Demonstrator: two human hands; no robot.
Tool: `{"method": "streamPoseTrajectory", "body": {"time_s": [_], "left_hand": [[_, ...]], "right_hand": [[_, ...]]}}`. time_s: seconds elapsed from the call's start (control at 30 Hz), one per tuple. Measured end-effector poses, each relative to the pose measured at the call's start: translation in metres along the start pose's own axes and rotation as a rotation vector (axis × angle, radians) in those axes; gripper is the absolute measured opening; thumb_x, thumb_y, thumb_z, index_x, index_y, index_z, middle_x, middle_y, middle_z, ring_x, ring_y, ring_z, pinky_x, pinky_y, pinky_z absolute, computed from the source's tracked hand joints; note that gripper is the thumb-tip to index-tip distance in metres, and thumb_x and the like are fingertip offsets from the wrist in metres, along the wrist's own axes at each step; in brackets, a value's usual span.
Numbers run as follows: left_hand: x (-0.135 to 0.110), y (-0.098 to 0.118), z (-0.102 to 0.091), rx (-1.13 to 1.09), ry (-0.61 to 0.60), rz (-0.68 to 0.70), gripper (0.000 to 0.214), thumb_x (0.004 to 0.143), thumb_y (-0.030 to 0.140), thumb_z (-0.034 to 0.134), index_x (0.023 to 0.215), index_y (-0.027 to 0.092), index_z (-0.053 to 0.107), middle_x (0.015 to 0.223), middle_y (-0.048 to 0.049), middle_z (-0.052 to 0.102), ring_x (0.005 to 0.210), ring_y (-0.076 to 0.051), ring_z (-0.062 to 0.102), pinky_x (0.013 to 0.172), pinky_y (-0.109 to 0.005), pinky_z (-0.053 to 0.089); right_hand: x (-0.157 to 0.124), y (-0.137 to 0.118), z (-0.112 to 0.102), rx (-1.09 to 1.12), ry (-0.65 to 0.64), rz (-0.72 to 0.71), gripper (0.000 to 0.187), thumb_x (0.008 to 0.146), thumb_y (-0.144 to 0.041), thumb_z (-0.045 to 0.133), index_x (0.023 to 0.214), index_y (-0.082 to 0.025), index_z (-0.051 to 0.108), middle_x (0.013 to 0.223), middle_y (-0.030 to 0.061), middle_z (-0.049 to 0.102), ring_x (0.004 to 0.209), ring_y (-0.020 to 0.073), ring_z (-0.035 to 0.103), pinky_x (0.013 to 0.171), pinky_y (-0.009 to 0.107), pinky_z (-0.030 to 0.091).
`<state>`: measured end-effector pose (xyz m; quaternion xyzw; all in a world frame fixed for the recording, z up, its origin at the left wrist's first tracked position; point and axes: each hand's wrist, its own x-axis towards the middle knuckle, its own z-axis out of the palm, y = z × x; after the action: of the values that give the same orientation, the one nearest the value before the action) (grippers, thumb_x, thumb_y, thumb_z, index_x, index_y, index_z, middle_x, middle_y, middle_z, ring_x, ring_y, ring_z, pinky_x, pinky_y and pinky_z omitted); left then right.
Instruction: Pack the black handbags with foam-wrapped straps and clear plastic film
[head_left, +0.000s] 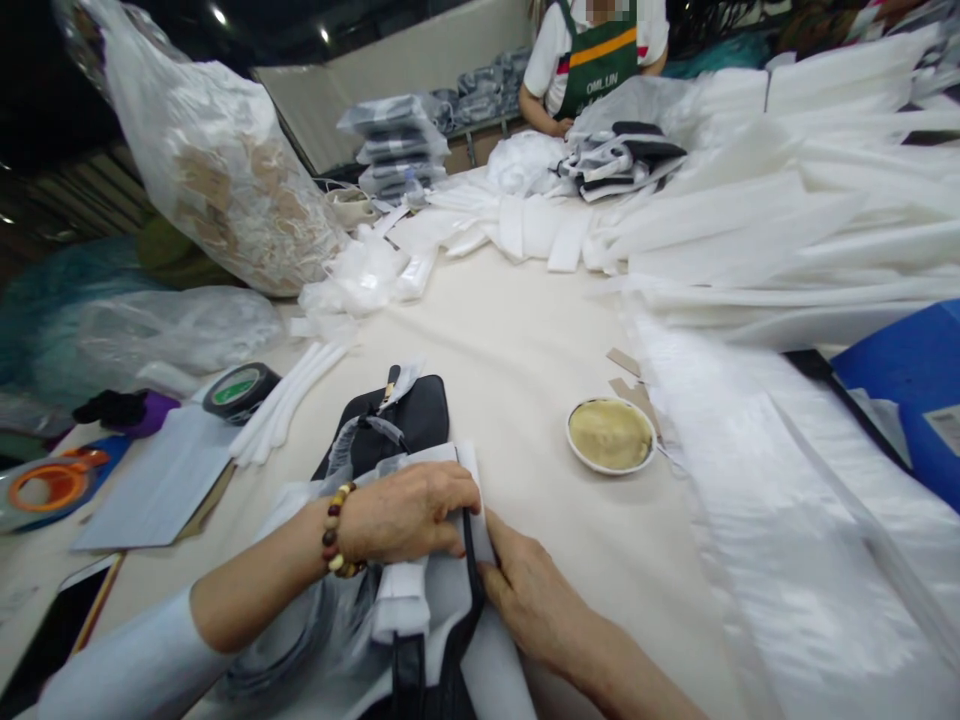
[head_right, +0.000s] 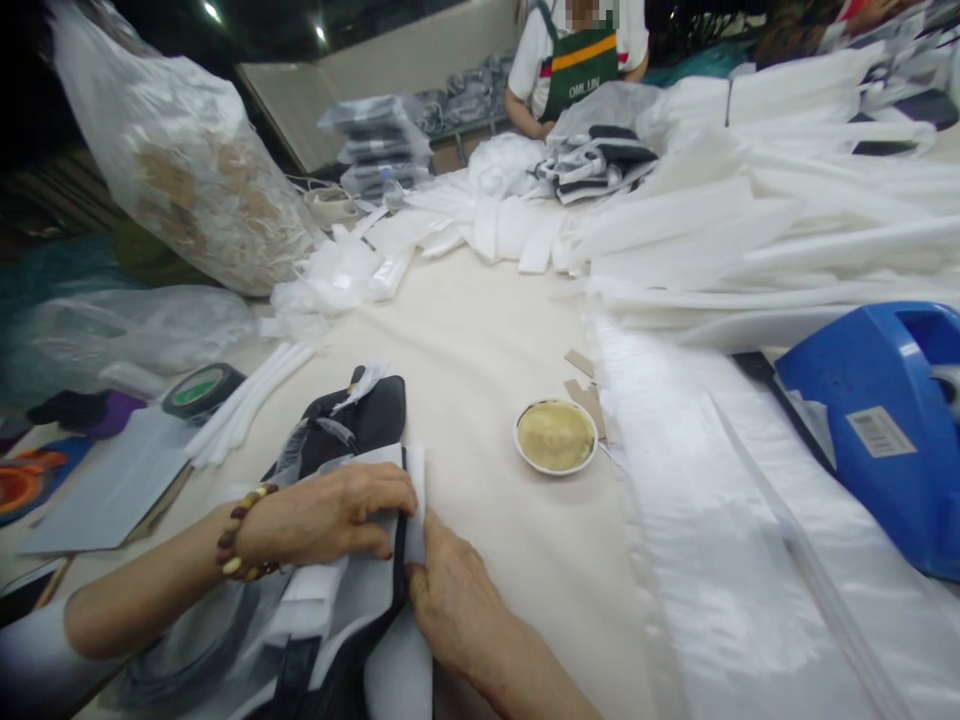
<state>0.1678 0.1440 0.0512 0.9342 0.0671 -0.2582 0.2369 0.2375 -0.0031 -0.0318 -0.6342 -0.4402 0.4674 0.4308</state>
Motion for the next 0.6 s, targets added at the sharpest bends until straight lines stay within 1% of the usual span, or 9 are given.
{"method": "streamPoseTrajectory", "body": {"time_s": [0.1, 0.17, 0.27, 0.37, 0.43, 0.5, 0.53, 0.57, 0.6], "left_hand": [[0.003, 0.0, 0.003, 0.026, 0.009, 0.006, 0.024, 0.067, 0.013, 0.076, 0.086, 0.014, 0.061, 0.091, -0.004, 0.062, 0.09, -0.019, 0.057, 0.08, -0.027, 0.044], [0.001, -0.002, 0.002, 0.023, 0.072, 0.053, 0.024, 0.068, 0.013, 0.075, 0.087, 0.013, 0.061, 0.092, -0.0045, 0.062, 0.09, -0.019, 0.057, 0.081, -0.027, 0.046], [-0.017, -0.005, 0.0, 0.04, 0.349, 0.164, 0.02, 0.077, 0.016, 0.067, 0.095, 0.014, 0.059, 0.103, -0.0067, 0.061, 0.104, -0.019, 0.054, 0.092, -0.03, 0.043], [-0.063, -0.004, 0.006, 0.128, 0.633, 0.109, 0.017, 0.089, 0.024, 0.052, 0.102, 0.016, 0.056, 0.111, -0.0075, 0.059, 0.111, -0.018, 0.051, 0.098, -0.029, 0.041], [-0.1, 0.001, 0.024, 0.212, 0.706, -0.032, 0.024, 0.09, 0.032, 0.048, 0.11, 0.02, 0.053, 0.115, -0.0046, 0.059, 0.111, -0.017, 0.052, 0.097, -0.024, 0.041], [-0.132, 0.008, 0.051, 0.339, 0.764, -0.098, 0.036, 0.089, 0.038, 0.049, 0.122, 0.024, 0.047, 0.121, -0.0024, 0.057, 0.112, -0.016, 0.052, 0.096, -0.019, 0.04], [-0.142, 0.011, 0.065, 0.372, 0.811, -0.071, 0.041, 0.089, 0.043, 0.047, 0.125, 0.023, 0.045, 0.119, -0.003, 0.058, 0.112, -0.017, 0.052, 0.095, -0.019, 0.04], [-0.149, 0.015, 0.078, 0.375, 0.824, -0.006, 0.038, 0.09, 0.045, 0.043, 0.122, 0.025, 0.046, 0.113, -0.0014, 0.061, 0.105, -0.015, 0.056, 0.091, -0.017, 0.042], [-0.151, 0.019, 0.09, 0.366, 0.826, -0.003, 0.034, 0.091, 0.044, 0.04, 0.12, 0.027, 0.047, 0.109, -0.0008, 0.062, 0.1, -0.014, 0.058, 0.087, -0.017, 0.044]], "right_hand": [[0.0, 0.005, 0.004, 0.027, 0.04, 0.034, 0.047, 0.073, -0.011, 0.041, 0.119, -0.017, 0.05, 0.113, 0.0088, 0.062, 0.095, 0.0209, 0.058, 0.081, 0.031, 0.042], [0.001, 0.007, 0.007, 0.02, 0.058, 0.067, 0.044, 0.071, -0.012, 0.042, 0.114, -0.016, 0.053, 0.105, 0.0085, 0.064, 0.088, 0.0211, 0.058, 0.075, 0.031, 0.042], [0.001, 0.01, 0.007, 0.056, 0.074, 0.086, 0.035, 0.072, -0.017, 0.045, 0.106, -0.017, 0.055, 0.093, 0.0065, 0.065, 0.084, 0.0209, 0.059, 0.072, 0.03, 0.041], [-0.005, 0.011, -0.002, 0.153, 0.069, 0.09, 0.031, 0.075, -0.025, 0.047, 0.105, -0.018, 0.054, 0.087, 0.0042, 0.066, 0.081, 0.0202, 0.06, 0.069, 0.028, 0.043], [-0.015, 0.016, -0.016, 0.198, 0.059, 0.12, 0.034, 0.077, -0.031, 0.047, 0.108, -0.019, 0.052, 0.082, 0.0026, 0.065, 0.075, 0.0197, 0.061, 0.065, 0.027, 0.044], [-0.03, 0.029, -0.033, 0.176, 0.093, 0.166, 0.038, 0.078, -0.038, 0.048, 0.111, -0.019, 0.05, 0.08, 0.0019, 0.066, 0.072, 0.0195, 0.062, 0.065, 0.027, 0.046], [-0.038, 0.039, -0.043, 0.125, 0.144, 0.186, 0.041, 0.078, -0.042, 0.049, 0.112, -0.019, 0.049, 0.082, 0.0027, 0.067, 0.073, 0.02, 0.064, 0.066, 0.027, 0.048], [-0.046, 0.051, -0.051, 0.073, 0.2, 0.19, 0.044, 0.079, -0.045, 0.049, 0.114, -0.019, 0.049, 0.084, 0.0041, 0.068, 0.074, 0.0211, 0.065, 0.068, 0.028, 0.049], [-0.053, 0.064, -0.059, -0.004, 0.252, 0.183, 0.045, 0.078, -0.048, 0.048, 0.112, -0.018, 0.051, 0.083, 0.0056, 0.069, 0.074, 0.0225, 0.066, 0.066, 0.029, 0.05]]}}
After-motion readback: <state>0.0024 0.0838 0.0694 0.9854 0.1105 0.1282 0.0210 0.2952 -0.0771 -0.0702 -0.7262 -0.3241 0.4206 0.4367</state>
